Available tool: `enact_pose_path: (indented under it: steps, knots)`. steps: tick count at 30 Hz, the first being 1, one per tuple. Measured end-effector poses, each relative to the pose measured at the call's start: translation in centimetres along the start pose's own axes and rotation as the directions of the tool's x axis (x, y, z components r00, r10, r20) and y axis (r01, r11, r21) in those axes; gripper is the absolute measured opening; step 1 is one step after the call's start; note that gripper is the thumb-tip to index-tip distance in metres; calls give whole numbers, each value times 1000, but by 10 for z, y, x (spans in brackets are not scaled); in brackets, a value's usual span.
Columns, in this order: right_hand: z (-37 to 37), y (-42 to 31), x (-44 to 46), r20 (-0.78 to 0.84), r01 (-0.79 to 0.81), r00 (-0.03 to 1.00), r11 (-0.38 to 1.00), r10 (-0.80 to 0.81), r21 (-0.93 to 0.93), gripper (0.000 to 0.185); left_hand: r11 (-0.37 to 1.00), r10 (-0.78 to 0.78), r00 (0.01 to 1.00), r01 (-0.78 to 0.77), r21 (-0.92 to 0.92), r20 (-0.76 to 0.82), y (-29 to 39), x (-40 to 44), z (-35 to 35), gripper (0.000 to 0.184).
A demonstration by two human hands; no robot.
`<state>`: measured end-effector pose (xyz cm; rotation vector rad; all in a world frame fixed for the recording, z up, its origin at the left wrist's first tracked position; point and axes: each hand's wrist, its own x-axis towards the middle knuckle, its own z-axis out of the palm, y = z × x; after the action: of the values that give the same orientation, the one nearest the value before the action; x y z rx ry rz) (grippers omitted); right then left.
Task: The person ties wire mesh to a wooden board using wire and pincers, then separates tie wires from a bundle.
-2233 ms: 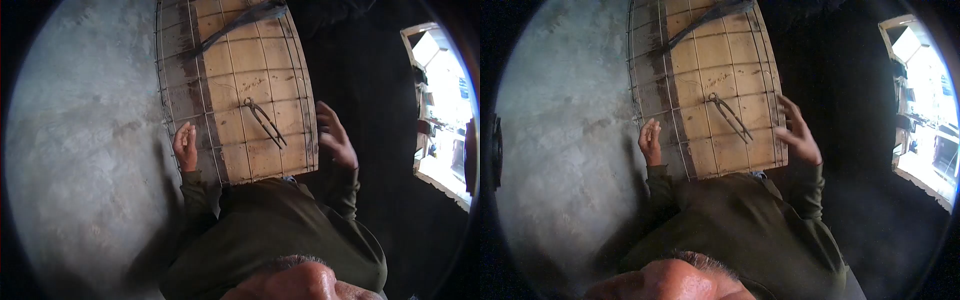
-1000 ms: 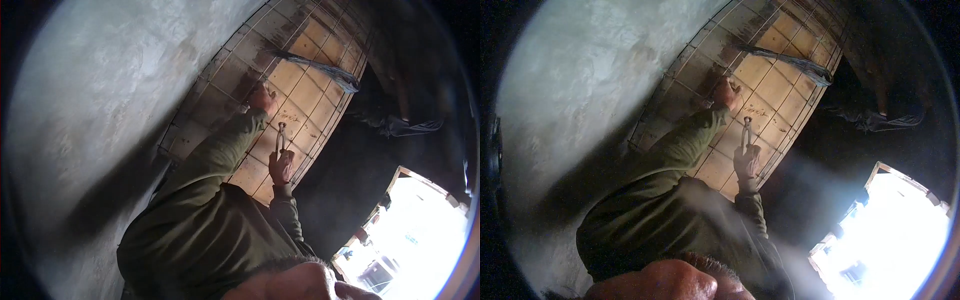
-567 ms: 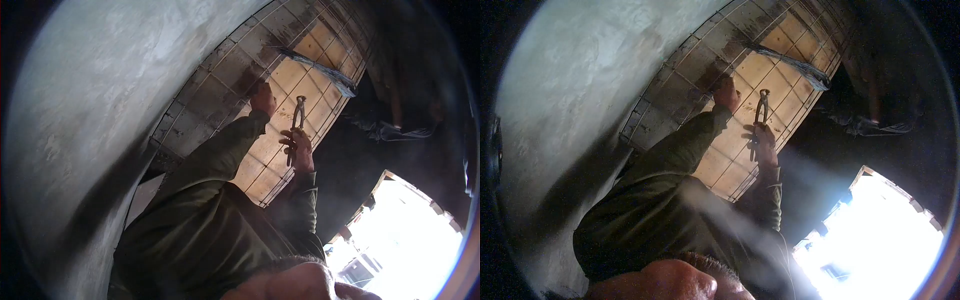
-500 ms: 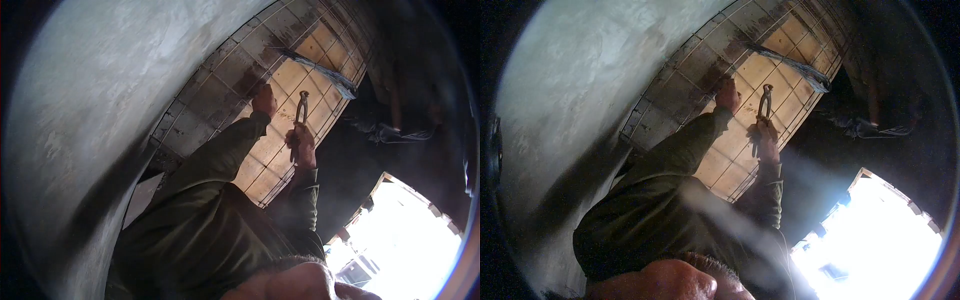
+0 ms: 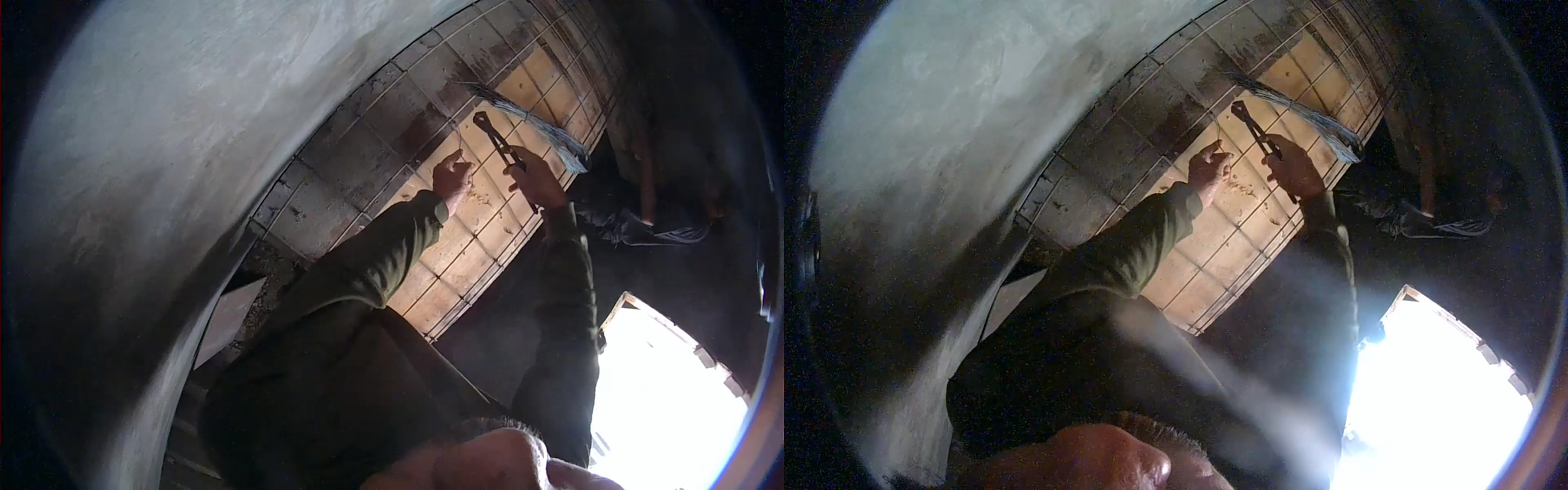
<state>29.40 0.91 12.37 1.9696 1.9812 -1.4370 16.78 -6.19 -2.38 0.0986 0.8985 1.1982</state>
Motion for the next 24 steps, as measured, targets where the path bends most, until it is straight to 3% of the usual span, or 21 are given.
enact_pose_path:
  steps: [2, 4, 5, 6, 8, 10, 12, 17, 19, 20, 22, 24]
  knots:
    - [-4, -4, 8, -15, 93, 995, 994, -94, -52, 41, 998, 19, 999, -21, -59, -25, -13, 3, 2, 46]
    - [-14, -36, 8, 156, -7, 987, 972, 45, -237, 40, 976, 183, 981, -174, 129, -60, -41, 18, -6, 40]
    - [-13, -46, 9, 127, -20, 989, 935, 70, -355, 40, 949, 234, 970, -214, 230, -63, -48, 19, -7, 33]
    - [-14, -41, 15, 129, -19, 989, 935, 69, -355, 40, 949, 234, 970, -214, 230, -65, -48, 18, -5, 33]
    - [-17, -27, 28, 142, 254, 966, 704, -214, -664, 40, 896, 276, 948, -194, 399, -159, -43, 15, 1, 32]
    - [-16, -29, 37, 131, 199, 980, 706, -149, -680, 40, 879, 316, 938, -233, 416, -142, -44, 16, 0, 29]
    - [-18, -31, 45, 161, 234, 972, 611, -173, -756, 39, 813, 386, 917, -287, 506, -100, -48, 16, -1, 27]
    - [-17, -37, 52, 186, 144, 983, 588, 10, -796, 40, 796, 378, 925, -302, 525, -40, -50, 17, -5, 27]
    - [-18, -24, 53, 297, 393, 919, 644, -258, -656, 45, 778, 386, 923, -315, 544, -17, -42, 14, -4, 27]
    - [-20, -19, 56, 294, 392, 920, 646, -261, -655, 45, 785, 375, 927, -310, 537, -13, -39, 11, -4, 27]
    - [-21, -36, 46, 328, 67, 936, 854, 125, -516, 51, 792, 362, 932, -305, 529, -5, -36, 5, -1, 27]
    - [-16, -19, 40, 359, 91, 932, 934, 42, -345, 55, 889, 250, 964, -193, 414, -87, -32, 4, 5, 27]
